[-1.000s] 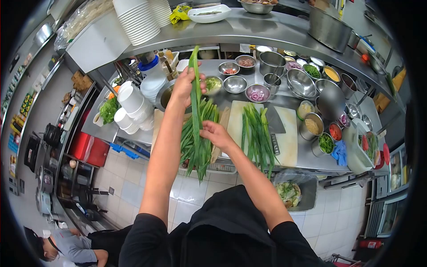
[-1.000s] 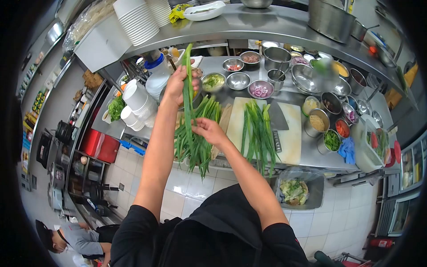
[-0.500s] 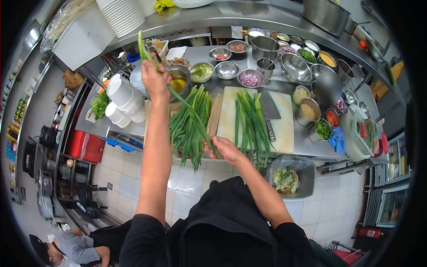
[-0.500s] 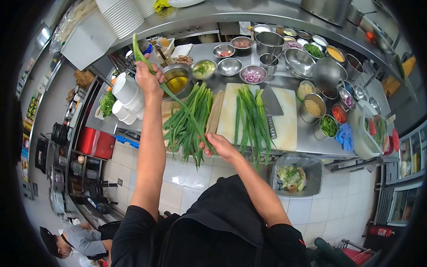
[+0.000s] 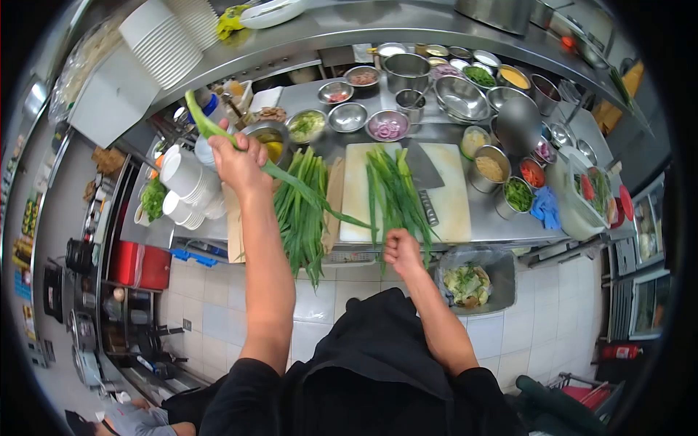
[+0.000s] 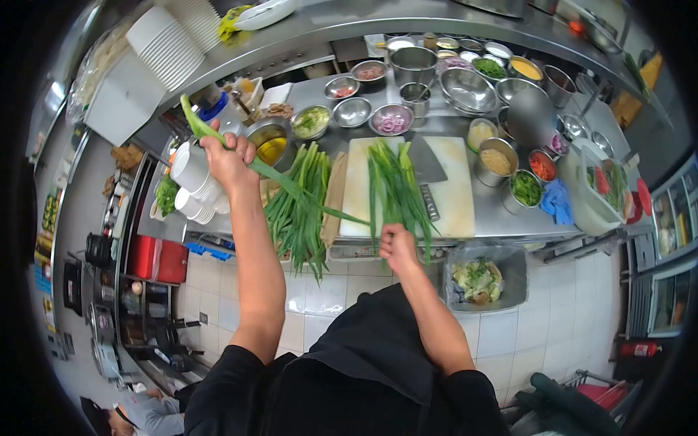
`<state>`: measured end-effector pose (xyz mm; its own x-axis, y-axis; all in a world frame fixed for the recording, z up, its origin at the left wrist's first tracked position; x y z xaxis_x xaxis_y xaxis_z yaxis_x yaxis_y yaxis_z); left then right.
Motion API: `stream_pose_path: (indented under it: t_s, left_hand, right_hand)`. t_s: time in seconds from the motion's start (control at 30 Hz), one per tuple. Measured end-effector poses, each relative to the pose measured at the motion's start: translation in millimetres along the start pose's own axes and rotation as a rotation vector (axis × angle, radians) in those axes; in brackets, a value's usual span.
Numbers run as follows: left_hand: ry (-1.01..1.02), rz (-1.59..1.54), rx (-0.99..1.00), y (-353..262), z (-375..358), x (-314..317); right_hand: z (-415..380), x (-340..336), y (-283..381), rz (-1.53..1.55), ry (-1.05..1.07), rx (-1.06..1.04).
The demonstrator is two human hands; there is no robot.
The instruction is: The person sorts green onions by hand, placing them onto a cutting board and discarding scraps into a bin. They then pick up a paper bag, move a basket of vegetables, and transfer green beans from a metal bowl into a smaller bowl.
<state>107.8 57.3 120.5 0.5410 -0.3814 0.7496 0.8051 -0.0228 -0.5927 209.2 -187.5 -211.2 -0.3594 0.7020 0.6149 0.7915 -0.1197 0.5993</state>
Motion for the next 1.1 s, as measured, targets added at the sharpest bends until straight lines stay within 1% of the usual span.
stream_pose_path:
  t_s: [0.03,0.1,0.17,0.23,0.27,0.33,0.4,0.43,0.47,0.5,0.53,0.6,0.67,0.73,0.77,0.8,0.83,0.9,0.97,1.03,1.07,1.1]
  left_hand:
    - [0.01,-0.049,-0.022,7.5,-6.6,0.5]
    - [-0.002,-0.027,-0.18,37.2,-19.1,-1.0]
    - [-0.059,0.049,-0.316,78.3,-42.7,4.1]
    - [-0.097,0.074,-0.423,135.4,-55.9,-7.8]
    - [-0.132,0.113,-0.434,161.9,-59.4,-11.7]
    - [-0.164,0.15,-0.457,211.7,-62.7,-22.2]
    - [-0.199,0.418,-0.467,256.3,-59.8,-41.7]
    - [-0.193,0.42,-0.474,284.8,-53.0,-56.2]
    - [-0.203,0.551,-0.382,305.9,-42.6,-75.8]
    - [-0.211,0.683,-0.29,315.2,-37.2,-85.3]
    - [-0.239,0.713,-0.265,311.7,-39.5,-79.4]
    - [-0.216,0.716,-0.283,320.6,-34.0,-78.5]
    - [-0.195,0.706,-0.302,326.8,-33.1,-77.6]
    - [-0.204,0.654,-0.297,323.0,-35.1,-71.2]
    - [-0.202,0.656,-0.303,315.1,-40.4,-62.5]
    - [-0.214,0.642,-0.352,304.8,-46.4,-52.5]
    - [-0.228,0.627,-0.398,302.1,-48.9,-50.0]
    - [-0.236,0.612,-0.406,296.5,-50.4,-46.6]
    - [-0.249,0.592,-0.411,294.2,-47.5,-45.8]
    - [-0.252,0.604,-0.449,292.8,-45.0,-51.6]
    - [-0.257,0.605,-0.445,292.0,-42.7,-53.6]
    - [-0.269,0.607,-0.431,294.5,-40.9,-59.4]
  right_hand:
    - [-0.3,-34.0,1.7,0.029,-0.08,-0.028]
    - [-36.5,-71.8,18.3,-0.103,-0.201,-0.085]
    - [-75.1,-96.0,24.6,-0.283,-0.179,-0.07]
    - [-89.7,-146.3,9.8,-0.428,-0.226,-0.061]
    - [-91.4,-169.7,4.6,-0.429,-0.233,-0.066]
    - [-98.9,-228.8,-0.3,-0.643,-0.477,-0.036]
    - [-100.6,-278.9,4.3,-0.93,-0.701,0.015]
    - [-102.1,-289.9,17.3,-1.164,-0.793,-0.106]
    - [-107.3,-292.3,26.2,-1.398,-0.88,-0.225]
    - [-124.0,-267.4,41.7,-1.473,-1.034,-0.123]
    - [-128.3,-236.3,62.2,-1.409,-1.047,-0.431]
    - [-122.4,-190.3,85.6,-1.402,-0.866,-0.577]
    - [-124.3,-124.0,105.7,-1.016,-0.613,-0.643]
    - [-122.3,-82.6,116.8,-1.058,-0.59,-0.769]
    - [-114.7,-68.5,118.6,-1.127,-0.562,-0.871]
    - [-106.6,-58.5,118.3,-1.193,-0.529,-0.976]
    - [-98.1,-58.0,116.4,-1.19,-0.53,-0.978]
    - [-81.8,-47.6,104.5,-1.412,-0.409,-1.01]
    - [-71.1,-53.3,94.0,-1.417,-0.387,-0.98]
    - [-76.2,-59.0,93.1,-1.327,-0.468,-1.057]
    - [-81.1,-64.0,93.7,-1.215,-0.48,-1.115]
    - [-84.7,-67.7,90.5,-1.215,-0.473,-1.111]
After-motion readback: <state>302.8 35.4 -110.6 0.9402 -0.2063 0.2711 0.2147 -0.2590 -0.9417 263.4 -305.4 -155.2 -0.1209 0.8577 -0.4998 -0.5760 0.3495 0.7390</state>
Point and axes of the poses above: each hand's wrist, its own z-axis towards the middle knuckle, its own x-axis out of the palm, y = z × x, the point moved 7 cm from there along z, towards the middle knuckle, and after that the axes turned 9 degrees about -z, right-handed, at the moved point
